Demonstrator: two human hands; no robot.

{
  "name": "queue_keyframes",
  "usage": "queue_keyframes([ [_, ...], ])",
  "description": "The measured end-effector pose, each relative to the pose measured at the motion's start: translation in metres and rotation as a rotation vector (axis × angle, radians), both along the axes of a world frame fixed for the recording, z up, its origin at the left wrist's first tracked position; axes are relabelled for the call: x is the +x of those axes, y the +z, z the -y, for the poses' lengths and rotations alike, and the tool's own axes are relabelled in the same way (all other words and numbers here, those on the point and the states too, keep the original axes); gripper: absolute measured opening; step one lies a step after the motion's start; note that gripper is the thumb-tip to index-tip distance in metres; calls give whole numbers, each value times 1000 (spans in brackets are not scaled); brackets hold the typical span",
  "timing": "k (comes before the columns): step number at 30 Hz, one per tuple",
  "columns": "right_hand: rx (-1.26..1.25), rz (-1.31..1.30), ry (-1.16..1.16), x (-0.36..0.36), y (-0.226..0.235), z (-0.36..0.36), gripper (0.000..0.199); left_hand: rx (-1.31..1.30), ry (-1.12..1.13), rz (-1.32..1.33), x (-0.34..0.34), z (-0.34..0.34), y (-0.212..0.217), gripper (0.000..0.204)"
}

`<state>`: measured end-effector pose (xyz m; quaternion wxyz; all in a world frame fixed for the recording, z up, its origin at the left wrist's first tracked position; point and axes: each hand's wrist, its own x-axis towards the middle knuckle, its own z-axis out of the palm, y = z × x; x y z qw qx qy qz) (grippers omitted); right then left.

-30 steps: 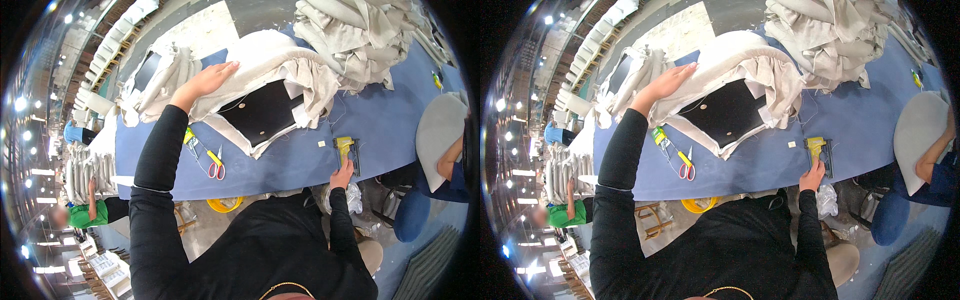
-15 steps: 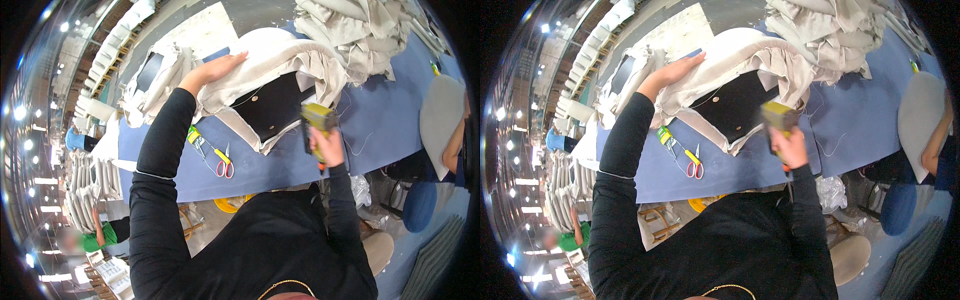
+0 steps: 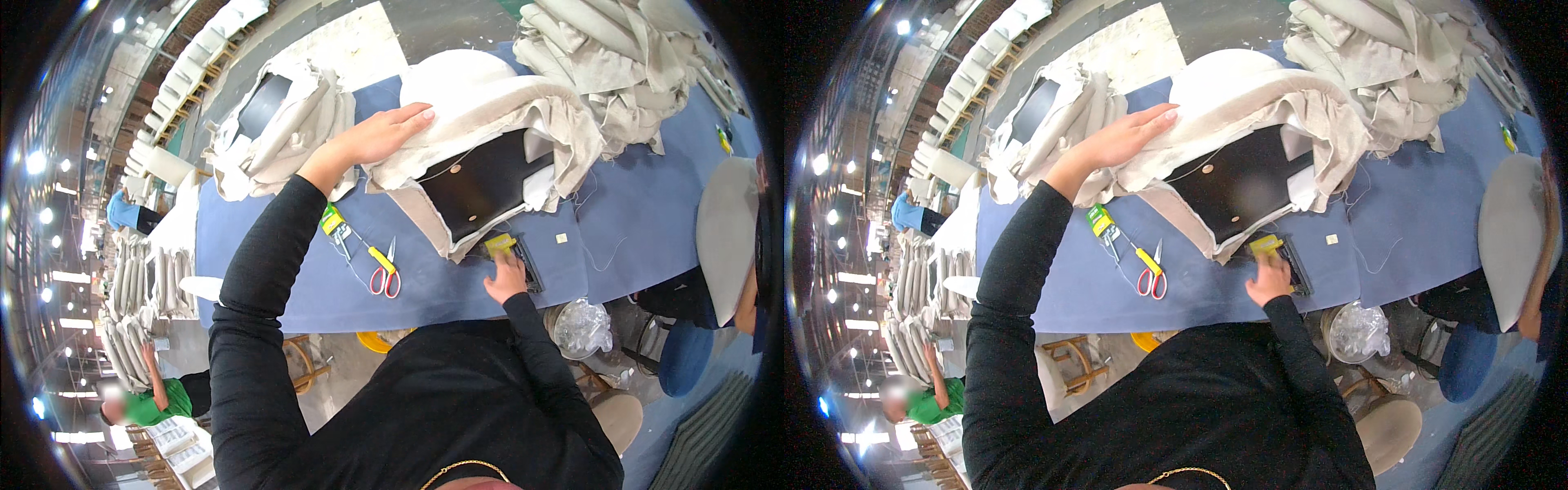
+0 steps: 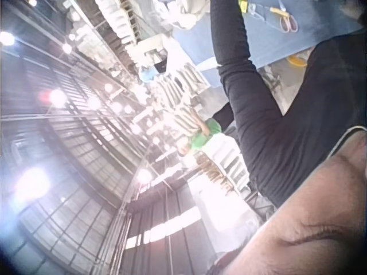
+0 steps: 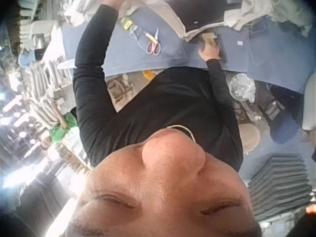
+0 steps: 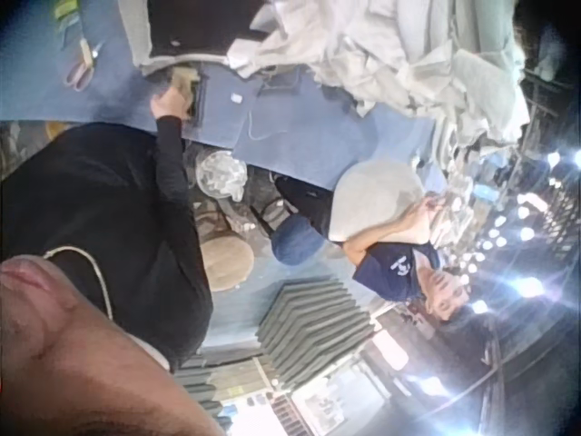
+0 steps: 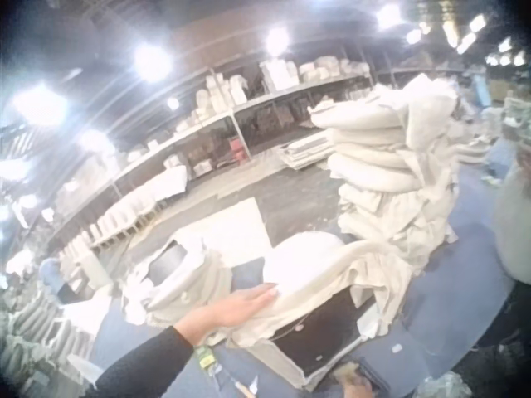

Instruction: The person covers a cushion with fabric, trims excess material with scissors, and secures the fabric to the cushion base using a staple gun. They repeatedly adjust the fabric and re-staple edges to ensure a tight fit.

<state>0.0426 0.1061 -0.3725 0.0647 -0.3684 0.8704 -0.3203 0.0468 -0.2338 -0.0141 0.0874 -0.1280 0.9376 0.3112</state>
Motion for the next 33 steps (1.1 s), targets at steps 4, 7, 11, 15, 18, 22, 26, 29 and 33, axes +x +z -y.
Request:
queue_keyframes([
  [4, -728, 567, 231, 23, 187, 89, 35, 139, 14, -31, 8, 12, -14, 70],
  [7, -1040, 987, 120, 17, 244, 127, 26, 385, 34, 3, 3, 14, -11, 64],
  [11, -1017, 1214, 239, 11, 254, 140, 30, 498, 51, -41, 11, 1, -8, 59],
  [15, -907, 1160, 241, 4, 250, 150, 32, 546, 31, -80, 13, -9, -14, 55],
  [18, -967, 999, 237, 9, 231, 155, 26, 518, -8, -99, 12, -11, -17, 56],
  [22, -1027, 857, 303, 17, 212, 158, 20, 613, 16, -55, 15, -13, -18, 57],
  [26, -986, 847, 328, 15, 210, 158, 21, 578, 38, -85, 22, -8, -20, 58],
  [29, -997, 893, 307, 10, 213, 163, 22, 713, 73, -156, 30, -1, -25, 61],
  [33, -942, 963, 288, 0, 218, 163, 26, 937, 119, -484, 73, -10, -55, 78],
])
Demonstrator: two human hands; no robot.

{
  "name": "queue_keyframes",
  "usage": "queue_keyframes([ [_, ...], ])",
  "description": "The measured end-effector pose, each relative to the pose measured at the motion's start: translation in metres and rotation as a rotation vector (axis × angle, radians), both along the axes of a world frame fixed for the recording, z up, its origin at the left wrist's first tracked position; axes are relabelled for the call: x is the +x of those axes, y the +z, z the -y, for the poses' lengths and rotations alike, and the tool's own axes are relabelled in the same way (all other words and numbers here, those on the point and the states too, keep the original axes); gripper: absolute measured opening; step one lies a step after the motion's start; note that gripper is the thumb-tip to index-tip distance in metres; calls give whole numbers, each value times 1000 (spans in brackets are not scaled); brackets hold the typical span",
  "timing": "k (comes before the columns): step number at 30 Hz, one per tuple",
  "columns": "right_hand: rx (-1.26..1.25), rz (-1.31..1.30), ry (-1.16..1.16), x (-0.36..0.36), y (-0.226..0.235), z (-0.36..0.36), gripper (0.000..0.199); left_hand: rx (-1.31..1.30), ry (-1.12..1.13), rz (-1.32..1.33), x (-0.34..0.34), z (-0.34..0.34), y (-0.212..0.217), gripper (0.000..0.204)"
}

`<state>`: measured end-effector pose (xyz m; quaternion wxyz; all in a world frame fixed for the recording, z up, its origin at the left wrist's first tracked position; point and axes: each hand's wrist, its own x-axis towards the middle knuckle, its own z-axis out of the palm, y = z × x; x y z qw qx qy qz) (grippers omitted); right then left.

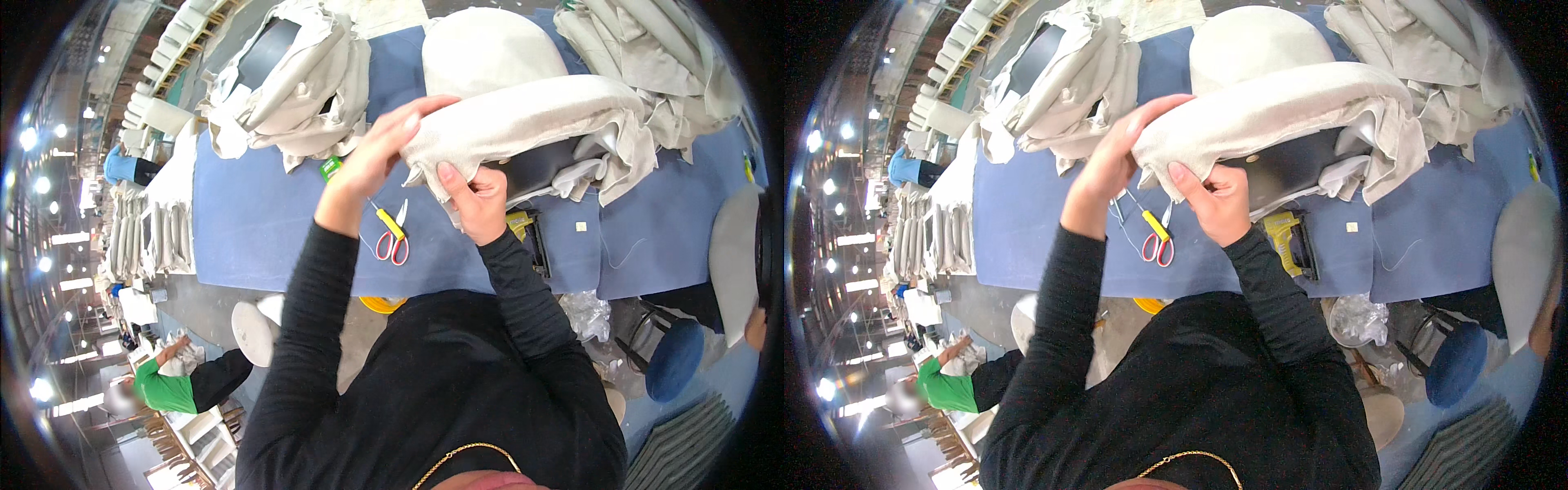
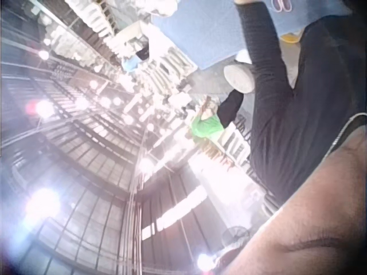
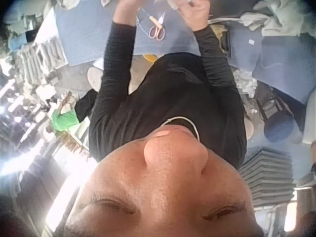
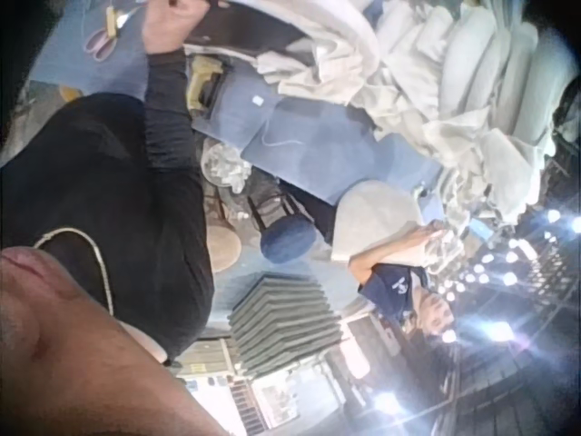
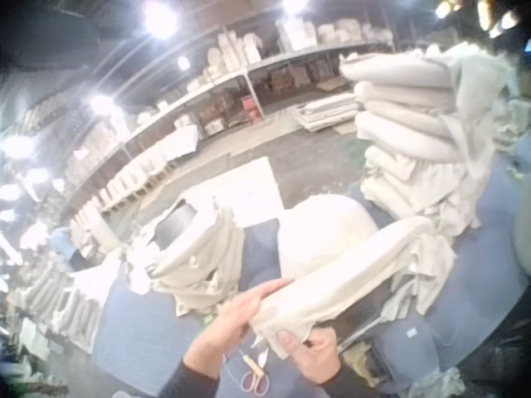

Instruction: The person covers a cushion with fabric, trims excess material with scissors, and secures the fabric to the cushion base using a staple gun. They repeatedly adjust the fabric and re-staple edges to ensure a tight fit.

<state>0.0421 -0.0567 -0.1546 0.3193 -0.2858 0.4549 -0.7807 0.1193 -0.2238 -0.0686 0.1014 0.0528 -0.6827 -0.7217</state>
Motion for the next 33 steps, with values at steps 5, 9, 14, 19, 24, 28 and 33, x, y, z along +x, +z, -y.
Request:
queue_keyframes([
  [5, 35, 118, 40, -12, 25, -10, 31, 20, 400, -67, 25, -42, -76, 96],
  [9, -46, 130, -8, -24, 49, -20, 28, -261, 438, -20, 12, -49, -59, 84],
  [14, -123, 169, -53, -34, 88, -43, 25, -427, 509, -152, 5, -64, -19, 74],
  [19, -196, 141, 50, -39, 93, -58, 21, -582, 451, -56, 19, -62, 24, 75],
  [24, -122, 124, -18, -30, 102, -41, 21, -225, 345, -327, 16, -63, 31, 80],
  [28, -217, 134, 37, -37, 95, -32, 20, -138, 471, -322, -1, -80, 49, 62],
  [33, -194, 156, 40, -36, 94, -29, 20, -214, 572, -310, -10, -83, 40, 53],
])
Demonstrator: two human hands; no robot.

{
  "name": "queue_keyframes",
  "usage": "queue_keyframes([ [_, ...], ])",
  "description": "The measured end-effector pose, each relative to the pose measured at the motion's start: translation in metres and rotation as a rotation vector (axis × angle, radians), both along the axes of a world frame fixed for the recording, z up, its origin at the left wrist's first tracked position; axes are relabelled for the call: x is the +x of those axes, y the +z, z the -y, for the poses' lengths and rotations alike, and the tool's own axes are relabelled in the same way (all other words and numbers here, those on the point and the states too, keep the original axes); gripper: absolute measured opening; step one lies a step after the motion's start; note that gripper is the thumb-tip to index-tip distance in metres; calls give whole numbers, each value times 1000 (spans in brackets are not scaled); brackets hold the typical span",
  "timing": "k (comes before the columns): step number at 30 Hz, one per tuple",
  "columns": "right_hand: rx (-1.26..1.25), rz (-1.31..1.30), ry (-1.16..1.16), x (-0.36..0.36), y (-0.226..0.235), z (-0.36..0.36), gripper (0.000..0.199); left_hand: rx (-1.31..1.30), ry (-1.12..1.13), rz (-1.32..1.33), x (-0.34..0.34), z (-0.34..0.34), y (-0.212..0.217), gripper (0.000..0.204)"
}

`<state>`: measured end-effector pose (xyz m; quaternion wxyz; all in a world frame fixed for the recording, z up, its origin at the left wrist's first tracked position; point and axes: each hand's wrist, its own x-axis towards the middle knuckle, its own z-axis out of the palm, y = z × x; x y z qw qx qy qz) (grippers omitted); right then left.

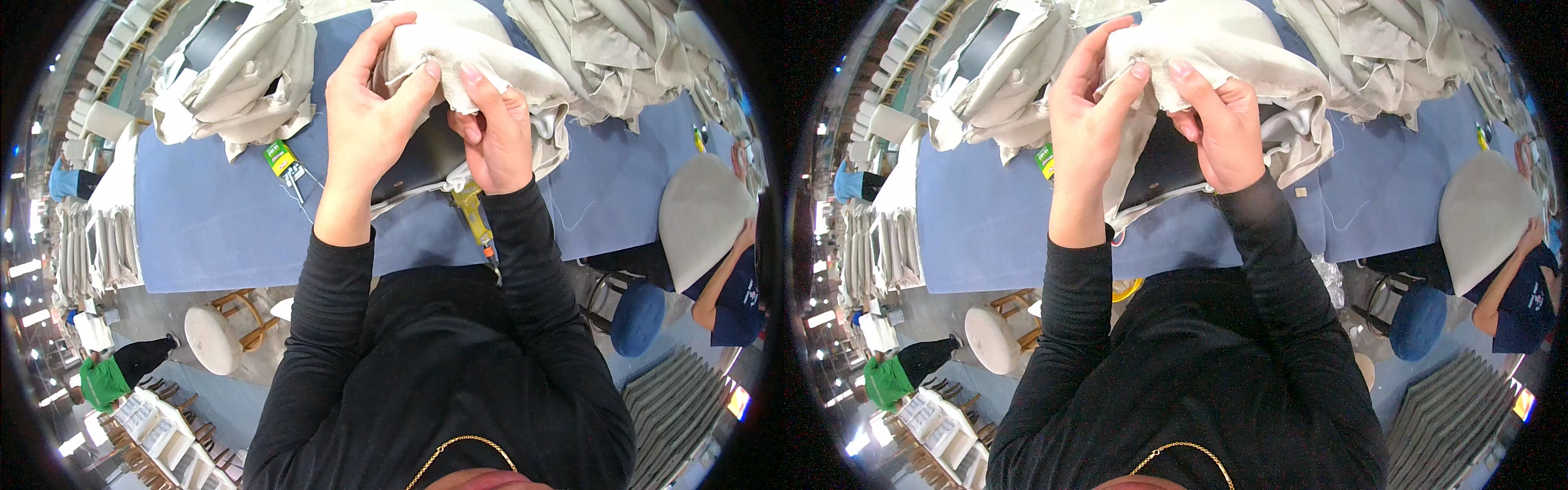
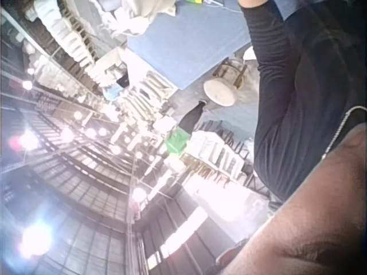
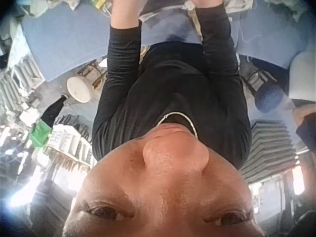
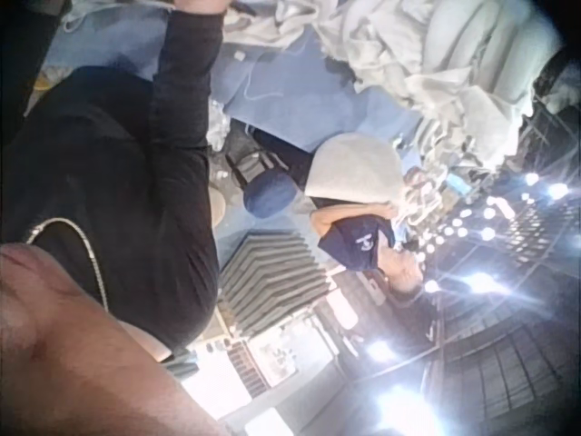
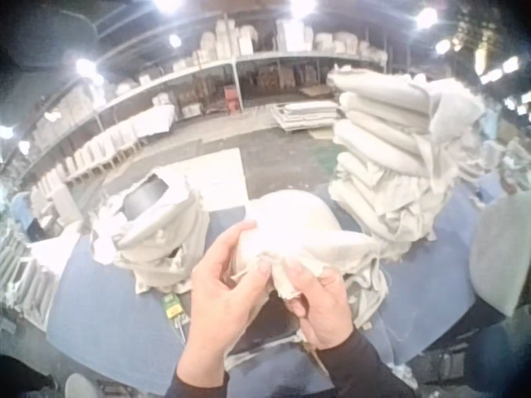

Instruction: The person covers a cushion with fabric, trims excess material with scissors, and secures the fabric to the cushion base using a staple gun. They repeatedly adjust the fabric and re-staple edges to ensure a tight fit.

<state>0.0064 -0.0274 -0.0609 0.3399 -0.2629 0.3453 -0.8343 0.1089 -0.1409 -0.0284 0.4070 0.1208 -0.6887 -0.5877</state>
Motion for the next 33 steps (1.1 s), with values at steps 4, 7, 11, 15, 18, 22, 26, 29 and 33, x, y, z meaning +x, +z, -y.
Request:
queue_keyframes([
  [4, 9, -34, 10, 0, -3, -2, 20, -36, 28, 33, 1, -2, 4, 51],
  [7, 40, -34, 0, -1, -4, -3, 20, -73, 28, 16, -3, -2, 0, 51],
  [11, 91, -81, -27, -7, -6, -6, 22, -42, 13, 28, -5, -7, 2, 50],
  [15, 167, -142, -39, -8, 0, -16, 25, -43, 8, 23, -5, -13, 3, 52],
  [18, 301, -192, 20, -9, 12, -36, 27, -96, 26, -32, -8, -13, -4, 50],
  [22, 472, -432, 156, -25, 33, -67, 33, -83, -17, -46, -5, -16, -4, 51],
  [26, 345, -687, 11, -28, 65, -95, 24, -97, -93, -69, -2, -13, -7, 54],
  [29, 239, -776, -241, -35, 72, -96, 10, -129, -132, -74, -1, -14, -7, 56],
  [33, 287, -1165, -285, -51, 77, -77, 53, -175, -180, -40, 8, -16, -5, 62],
])
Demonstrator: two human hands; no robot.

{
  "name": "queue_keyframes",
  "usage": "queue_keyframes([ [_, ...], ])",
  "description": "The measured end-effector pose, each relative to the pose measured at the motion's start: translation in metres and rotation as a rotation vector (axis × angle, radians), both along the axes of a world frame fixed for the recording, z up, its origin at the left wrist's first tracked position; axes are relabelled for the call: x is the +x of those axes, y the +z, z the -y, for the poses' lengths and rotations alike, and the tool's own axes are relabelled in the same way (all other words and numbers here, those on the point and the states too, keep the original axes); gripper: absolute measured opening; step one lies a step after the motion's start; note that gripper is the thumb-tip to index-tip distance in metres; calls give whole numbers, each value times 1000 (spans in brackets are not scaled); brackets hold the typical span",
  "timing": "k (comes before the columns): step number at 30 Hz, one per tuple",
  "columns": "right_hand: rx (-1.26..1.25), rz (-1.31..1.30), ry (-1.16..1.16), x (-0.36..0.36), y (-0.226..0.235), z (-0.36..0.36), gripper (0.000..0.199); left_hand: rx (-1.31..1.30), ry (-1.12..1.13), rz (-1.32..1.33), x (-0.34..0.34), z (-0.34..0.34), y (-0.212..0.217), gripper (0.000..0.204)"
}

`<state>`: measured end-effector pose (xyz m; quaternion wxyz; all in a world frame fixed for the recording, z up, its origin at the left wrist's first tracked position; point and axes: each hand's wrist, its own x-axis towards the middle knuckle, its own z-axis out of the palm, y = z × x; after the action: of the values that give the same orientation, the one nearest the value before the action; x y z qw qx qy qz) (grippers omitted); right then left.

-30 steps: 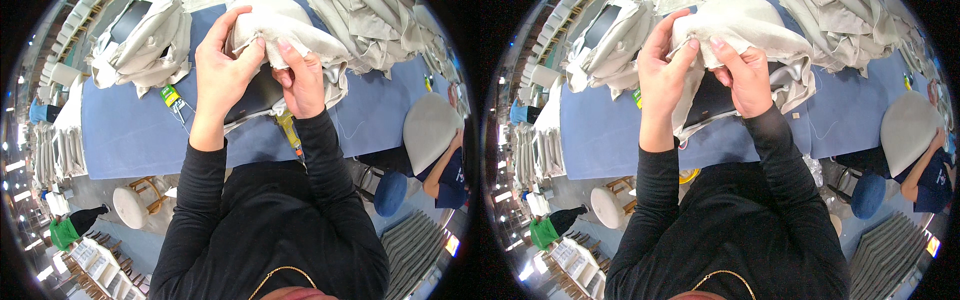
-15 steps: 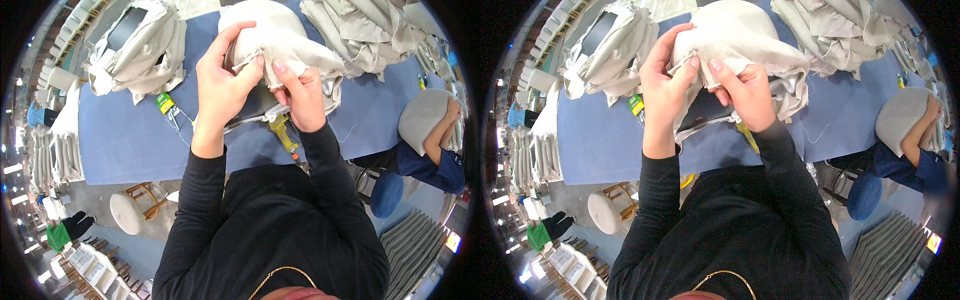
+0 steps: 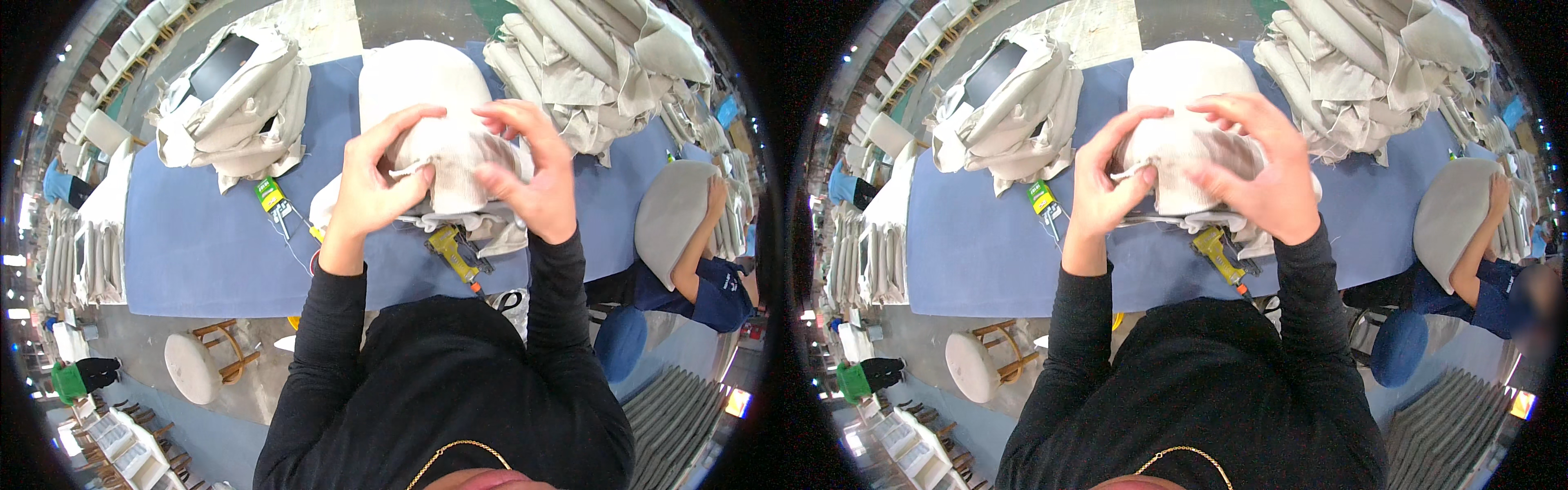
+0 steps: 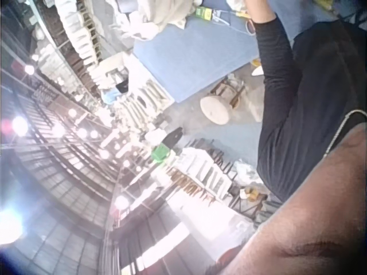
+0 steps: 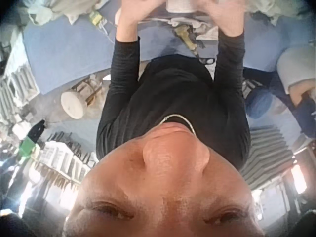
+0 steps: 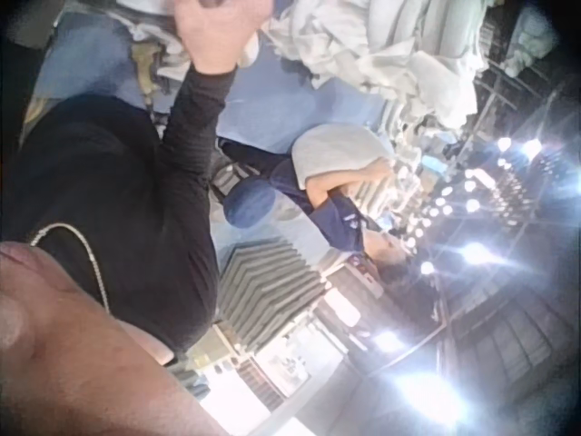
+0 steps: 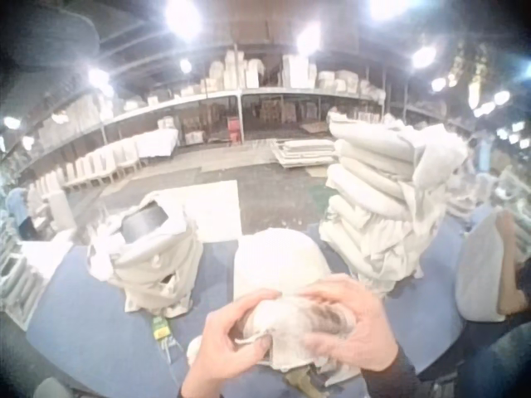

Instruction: The person covers a cushion with fabric, trims excess material with scissors, and secures the fabric to the cushion base using a staple gun. They repeatedly adjust the fabric and re-staple edges to ensure a tight fit.

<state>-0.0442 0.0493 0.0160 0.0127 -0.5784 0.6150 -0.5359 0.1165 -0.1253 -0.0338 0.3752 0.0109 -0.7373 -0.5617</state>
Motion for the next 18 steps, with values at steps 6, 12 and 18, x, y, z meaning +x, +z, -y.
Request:
queue_keyframes([
  [6, 270, -115, 65, 17, -19, -11, 83, -118, 35, 5, 33, -23, -11, 69],
  [12, 249, -220, 166, 28, -16, -29, 84, -270, 101, -3, 55, -41, -26, 70],
  [18, 388, -307, 53, 9, -39, -38, 78, -491, 272, 210, 71, -15, -60, 76],
])
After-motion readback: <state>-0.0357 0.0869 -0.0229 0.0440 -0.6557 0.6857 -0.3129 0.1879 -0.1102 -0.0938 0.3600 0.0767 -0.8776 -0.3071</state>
